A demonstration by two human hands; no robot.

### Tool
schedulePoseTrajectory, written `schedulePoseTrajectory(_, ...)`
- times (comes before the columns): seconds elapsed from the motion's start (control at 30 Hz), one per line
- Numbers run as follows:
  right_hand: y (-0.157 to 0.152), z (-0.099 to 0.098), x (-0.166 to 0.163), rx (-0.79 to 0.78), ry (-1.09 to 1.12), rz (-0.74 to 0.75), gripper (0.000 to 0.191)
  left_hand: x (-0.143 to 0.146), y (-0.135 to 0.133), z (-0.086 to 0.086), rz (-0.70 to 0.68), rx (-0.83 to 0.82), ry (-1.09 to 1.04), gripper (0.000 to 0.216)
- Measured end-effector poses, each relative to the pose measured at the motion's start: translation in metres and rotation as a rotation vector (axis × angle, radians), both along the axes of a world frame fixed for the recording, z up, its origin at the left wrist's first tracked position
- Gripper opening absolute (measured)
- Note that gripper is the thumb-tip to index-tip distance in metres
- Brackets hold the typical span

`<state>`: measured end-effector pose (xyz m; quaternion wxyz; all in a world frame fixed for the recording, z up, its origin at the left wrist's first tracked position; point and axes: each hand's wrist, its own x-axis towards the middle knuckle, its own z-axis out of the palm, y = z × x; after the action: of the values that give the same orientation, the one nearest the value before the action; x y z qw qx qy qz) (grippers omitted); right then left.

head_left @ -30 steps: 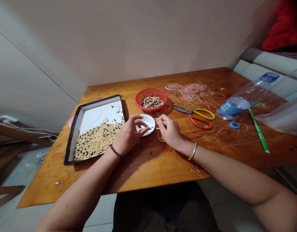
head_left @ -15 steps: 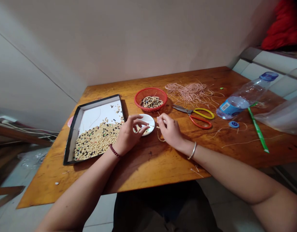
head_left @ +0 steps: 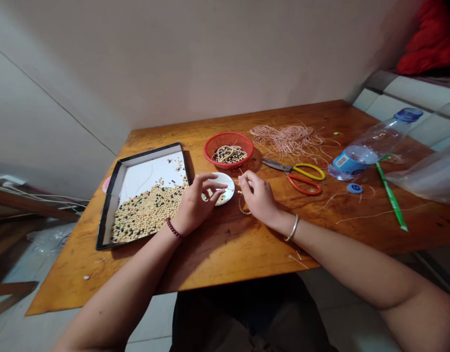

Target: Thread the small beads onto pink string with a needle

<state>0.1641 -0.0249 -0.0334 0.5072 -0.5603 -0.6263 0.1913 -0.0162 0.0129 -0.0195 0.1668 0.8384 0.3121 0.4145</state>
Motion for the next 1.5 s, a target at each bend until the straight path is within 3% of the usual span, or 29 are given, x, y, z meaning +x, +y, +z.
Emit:
schedulePoseTrajectory(0.97, 0.0, -0.0007, -0.0006, -0.008, -0.016, -0.002, 0.025, -0.0001, 0.0012, 0.0002, -0.007, -0.006, 0.006, 0.039)
schedulePoseTrajectory(1.3, -0.0011, -0.0028, -0.0026, -0.011, -0.033, 0.046, 0.025, -0.0019, -0.0045, 0.0052, -0.045, 0.023, 0.189, 0.035)
schedulePoseTrajectory(1.5, 0.0052, -0.0041, 0.0009, -0.004, 0.008, 0.008, 0.026, -0.0053, 0.0024, 0.008, 0.266, 0.103, 0.401, 0.033)
